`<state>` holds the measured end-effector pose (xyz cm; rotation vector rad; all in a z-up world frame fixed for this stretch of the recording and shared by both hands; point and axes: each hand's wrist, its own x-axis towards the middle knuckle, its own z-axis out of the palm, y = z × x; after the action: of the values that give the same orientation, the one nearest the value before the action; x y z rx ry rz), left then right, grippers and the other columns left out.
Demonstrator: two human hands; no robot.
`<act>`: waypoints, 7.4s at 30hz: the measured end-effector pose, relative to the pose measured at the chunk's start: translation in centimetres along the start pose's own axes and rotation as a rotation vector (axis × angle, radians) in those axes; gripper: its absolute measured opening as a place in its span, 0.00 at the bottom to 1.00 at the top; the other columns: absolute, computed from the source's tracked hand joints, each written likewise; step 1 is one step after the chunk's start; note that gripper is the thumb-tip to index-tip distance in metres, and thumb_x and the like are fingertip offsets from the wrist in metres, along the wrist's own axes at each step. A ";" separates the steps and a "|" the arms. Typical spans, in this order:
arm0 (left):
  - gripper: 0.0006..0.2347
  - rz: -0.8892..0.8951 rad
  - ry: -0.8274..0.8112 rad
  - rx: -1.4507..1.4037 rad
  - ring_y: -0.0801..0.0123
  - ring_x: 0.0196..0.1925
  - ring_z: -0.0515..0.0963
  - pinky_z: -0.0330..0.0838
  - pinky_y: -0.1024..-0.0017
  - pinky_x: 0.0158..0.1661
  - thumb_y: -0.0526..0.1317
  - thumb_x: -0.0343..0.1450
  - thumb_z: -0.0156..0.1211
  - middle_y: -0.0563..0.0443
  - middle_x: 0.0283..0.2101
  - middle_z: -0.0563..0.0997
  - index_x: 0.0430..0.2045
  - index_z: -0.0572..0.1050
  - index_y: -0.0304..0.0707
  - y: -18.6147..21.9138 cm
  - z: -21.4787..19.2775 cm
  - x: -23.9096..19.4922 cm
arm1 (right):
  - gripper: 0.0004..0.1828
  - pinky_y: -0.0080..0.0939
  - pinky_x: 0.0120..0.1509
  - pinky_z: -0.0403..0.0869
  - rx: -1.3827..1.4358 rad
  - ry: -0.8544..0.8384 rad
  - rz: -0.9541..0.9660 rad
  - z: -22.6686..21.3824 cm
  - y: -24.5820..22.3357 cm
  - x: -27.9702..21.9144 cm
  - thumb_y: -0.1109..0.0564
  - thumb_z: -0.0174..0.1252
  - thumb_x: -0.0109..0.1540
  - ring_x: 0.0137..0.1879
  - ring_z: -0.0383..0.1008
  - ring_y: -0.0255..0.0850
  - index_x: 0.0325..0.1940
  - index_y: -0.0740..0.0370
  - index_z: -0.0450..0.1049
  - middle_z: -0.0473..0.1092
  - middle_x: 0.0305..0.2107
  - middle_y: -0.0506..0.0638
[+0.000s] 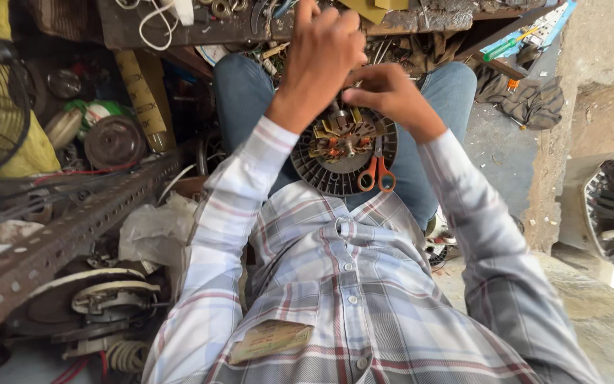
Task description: The person repairs a fan motor stator by hand. They manipulate thin copper wires around the metal poles of the stator, tucking them into place, and use a pair of scissors to cut the wire.
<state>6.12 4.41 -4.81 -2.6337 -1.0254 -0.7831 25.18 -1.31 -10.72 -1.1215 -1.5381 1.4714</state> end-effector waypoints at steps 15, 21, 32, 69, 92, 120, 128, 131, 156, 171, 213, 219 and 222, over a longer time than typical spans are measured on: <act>0.08 -0.140 -0.347 -0.374 0.64 0.37 0.74 0.62 0.61 0.47 0.43 0.67 0.69 0.53 0.32 0.72 0.29 0.77 0.41 9.7 -11.5 -10.3 | 0.11 0.45 0.37 0.69 -0.528 0.260 -0.420 1.5 -2.9 -5.2 0.66 0.69 0.60 0.32 0.70 0.43 0.46 0.63 0.80 0.68 0.26 0.52; 0.05 -0.206 -0.226 -0.494 0.63 0.33 0.75 0.59 0.61 0.41 0.40 0.68 0.69 0.53 0.29 0.71 0.28 0.79 0.41 8.7 -11.5 -10.3 | 0.19 0.43 0.34 0.66 -0.544 0.341 -0.442 5.3 -4.0 -10.8 0.65 0.69 0.59 0.29 0.67 0.42 0.54 0.62 0.79 0.69 0.27 0.51; 0.13 -0.371 -0.025 -0.587 0.64 0.33 0.74 0.60 0.64 0.43 0.41 0.74 0.65 0.52 0.32 0.74 0.48 0.79 0.33 11.0 -8.7 -9.2 | 0.12 0.40 0.34 0.65 -0.515 0.431 -0.467 3.4 -4.1 -7.1 0.71 0.66 0.60 0.31 0.69 0.39 0.46 0.62 0.82 0.69 0.26 0.49; 0.04 -0.166 -0.241 -0.530 0.66 0.27 0.74 0.58 0.61 0.38 0.35 0.66 0.68 0.54 0.23 0.72 0.21 0.79 0.46 8.4 -12.9 -11.6 | 0.18 0.45 0.35 0.68 -0.716 0.169 -0.477 5.2 -4.8 -10.2 0.59 0.70 0.60 0.31 0.68 0.45 0.54 0.58 0.79 0.66 0.29 0.50; 0.06 -0.089 -0.037 -0.055 0.66 0.33 0.76 0.64 0.60 0.49 0.39 0.69 0.69 0.50 0.30 0.76 0.26 0.80 0.37 3.8 -4.5 -2.0 | 0.08 0.34 0.51 0.75 0.062 -0.244 -0.109 -1.3 1.8 3.3 0.65 0.65 0.64 0.44 0.75 0.32 0.47 0.69 0.77 0.77 0.38 0.48; 0.07 -0.280 -0.312 -0.384 0.59 0.32 0.79 0.60 0.46 0.48 0.42 0.61 0.74 0.49 0.27 0.79 0.17 0.82 0.40 -2.6 -3.1 -4.5 | 0.20 0.45 0.32 0.67 -0.731 0.206 -0.309 7.3 -5.3 -10.9 0.57 0.71 0.58 0.28 0.69 0.47 0.51 0.64 0.75 0.67 0.26 0.53; 0.06 -0.069 -0.029 -0.097 0.63 0.36 0.79 0.64 0.59 0.50 0.38 0.65 0.69 0.50 0.30 0.78 0.18 0.79 0.40 0.2 -1.0 -0.3 | 0.11 0.31 0.38 0.71 -0.012 0.091 0.169 0.1 0.3 1.3 0.59 0.68 0.59 0.37 0.74 0.28 0.43 0.61 0.76 0.76 0.31 0.44; 0.04 -0.045 -0.025 -0.044 0.65 0.36 0.79 0.64 0.60 0.48 0.36 0.65 0.67 0.50 0.31 0.78 0.19 0.79 0.44 3.1 -4.6 -1.6 | 0.09 0.31 0.45 0.73 0.102 -0.147 -0.027 -1.0 2.7 3.0 0.63 0.66 0.60 0.41 0.74 0.28 0.44 0.65 0.78 0.77 0.35 0.43; 0.09 -0.303 -0.333 -0.358 0.63 0.30 0.77 0.61 0.55 0.46 0.42 0.65 0.73 0.51 0.27 0.77 0.17 0.80 0.41 -1.1 -5.2 -4.9 | 0.29 0.45 0.34 0.70 -0.751 0.160 -0.319 7.4 -6.7 -11.2 0.55 0.70 0.59 0.29 0.69 0.45 0.63 0.62 0.74 0.68 0.31 0.52; 0.04 -0.115 -0.088 -0.103 0.66 0.34 0.79 0.65 0.57 0.51 0.39 0.66 0.67 0.49 0.30 0.78 0.20 0.82 0.43 5.7 -5.5 -2.5 | 0.10 0.34 0.45 0.74 0.070 -0.259 -0.098 -2.0 2.4 3.1 0.68 0.63 0.57 0.39 0.75 0.30 0.42 0.67 0.80 0.78 0.33 0.49; 0.05 -0.115 -0.265 -0.064 0.64 0.38 0.77 0.65 0.57 0.52 0.37 0.68 0.62 0.51 0.29 0.76 0.21 0.78 0.42 10.1 -8.3 -6.3 | 0.10 0.34 0.48 0.75 -0.124 -0.400 -0.271 -2.2 1.8 1.5 0.69 0.62 0.61 0.42 0.76 0.35 0.47 0.65 0.80 0.77 0.37 0.50; 0.07 -0.225 -0.324 -0.267 0.65 0.32 0.76 0.62 0.58 0.46 0.43 0.69 0.66 0.55 0.26 0.75 0.26 0.80 0.41 11.3 -10.6 -10.2 | 0.10 0.46 0.36 0.65 -0.561 0.285 -0.467 1.7 -2.7 -4.5 0.65 0.65 0.62 0.31 0.67 0.45 0.47 0.58 0.79 0.68 0.29 0.53; 0.06 -0.235 -0.249 -0.276 0.64 0.31 0.76 0.62 0.58 0.46 0.42 0.68 0.66 0.54 0.24 0.75 0.20 0.79 0.47 9.2 -12.0 -10.1 | 0.18 0.47 0.31 0.67 -0.693 0.124 -0.497 4.3 -4.3 -9.0 0.61 0.67 0.59 0.28 0.68 0.48 0.53 0.60 0.80 0.65 0.26 0.53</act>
<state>1.31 -12.48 -0.31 -2.9385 -1.4046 -0.6986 24.00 -11.15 -6.19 -1.0517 -2.1115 0.5309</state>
